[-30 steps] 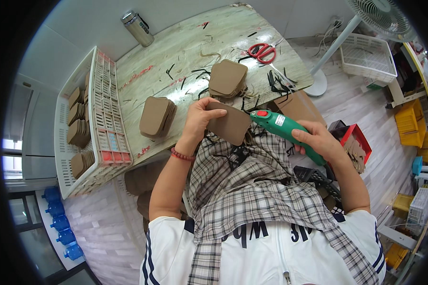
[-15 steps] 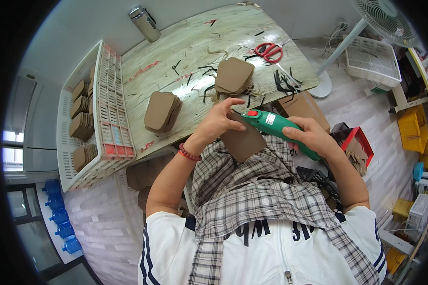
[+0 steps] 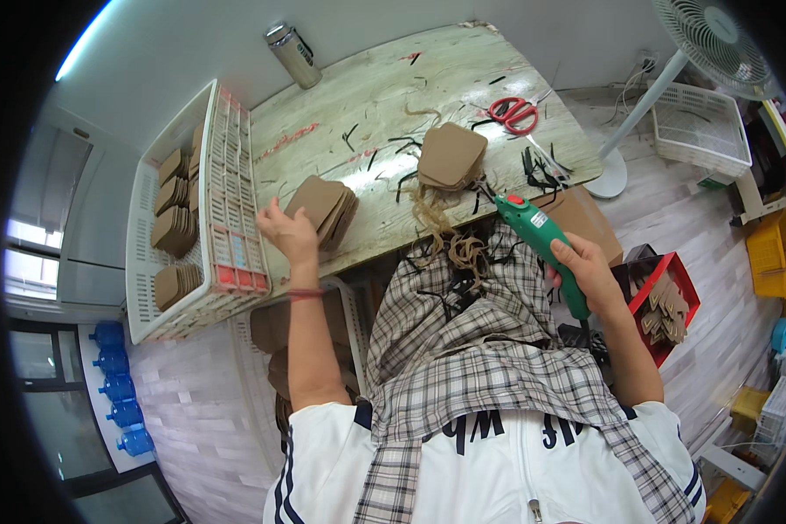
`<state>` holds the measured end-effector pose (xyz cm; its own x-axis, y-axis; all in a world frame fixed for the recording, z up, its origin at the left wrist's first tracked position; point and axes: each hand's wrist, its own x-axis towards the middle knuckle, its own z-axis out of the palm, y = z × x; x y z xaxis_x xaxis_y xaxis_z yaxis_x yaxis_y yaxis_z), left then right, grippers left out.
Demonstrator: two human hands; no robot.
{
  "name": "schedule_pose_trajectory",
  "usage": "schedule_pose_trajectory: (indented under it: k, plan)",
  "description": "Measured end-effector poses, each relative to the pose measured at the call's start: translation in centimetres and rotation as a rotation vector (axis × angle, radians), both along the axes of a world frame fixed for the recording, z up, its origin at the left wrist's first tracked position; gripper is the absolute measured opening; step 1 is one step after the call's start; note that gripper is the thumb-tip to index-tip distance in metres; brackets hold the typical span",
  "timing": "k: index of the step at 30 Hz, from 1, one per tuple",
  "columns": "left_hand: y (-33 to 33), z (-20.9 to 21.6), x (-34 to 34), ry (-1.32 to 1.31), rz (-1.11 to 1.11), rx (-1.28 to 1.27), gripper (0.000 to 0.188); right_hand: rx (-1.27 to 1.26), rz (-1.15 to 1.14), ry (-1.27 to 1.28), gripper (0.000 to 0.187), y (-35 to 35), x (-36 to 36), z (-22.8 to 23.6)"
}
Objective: The person uses a green rotary tool to trim the edges of small brown cardboard pieces. They pick up pieces from a white basket, trim them one at a time, and place the finished pieces on the table.
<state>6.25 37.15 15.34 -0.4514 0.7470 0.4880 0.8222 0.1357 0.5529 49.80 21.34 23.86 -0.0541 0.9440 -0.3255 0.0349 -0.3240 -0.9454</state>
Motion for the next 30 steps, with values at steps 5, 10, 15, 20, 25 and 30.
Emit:
schedule_pose_trajectory:
  k: [5, 10, 15, 20, 25, 30]
  plan:
    - [0.4, 2.0, 13.3, 0.299, -0.351, 0.081, 0.057, 0.001, -0.062, -0.034, 0.036, -0.5, 0.3, -1.2]
    - [2.7, -0.6, 20.9, 0.193, -0.529, -0.178, 0.058, -0.016, -0.099, -0.028, 0.035, -0.8, -0.1, -1.3]
    - [2.1, 0.2, 21.9, 0.083, -0.478, 0.018, 0.042, -0.018, -0.122, -0.017, 0.034, -0.8, -0.1, -1.8]
    - [2.3, 0.7, 21.9, -0.616, -0.622, 0.076, 0.034, 0.024, -0.134, -0.001, 0.036, -0.4, -0.8, -1.8]
    - [-0.2, 4.6, 23.1, -1.762, -0.685, 0.115, 0.019, 0.112, -0.201, -0.058, 0.036, -0.5, -2.2, -0.7]
    - [-0.6, 4.2, 23.8, -2.106, -0.722, 0.140, 0.032, 0.158, -0.192, -0.064, 0.037, -0.7, -2.9, 0.8]
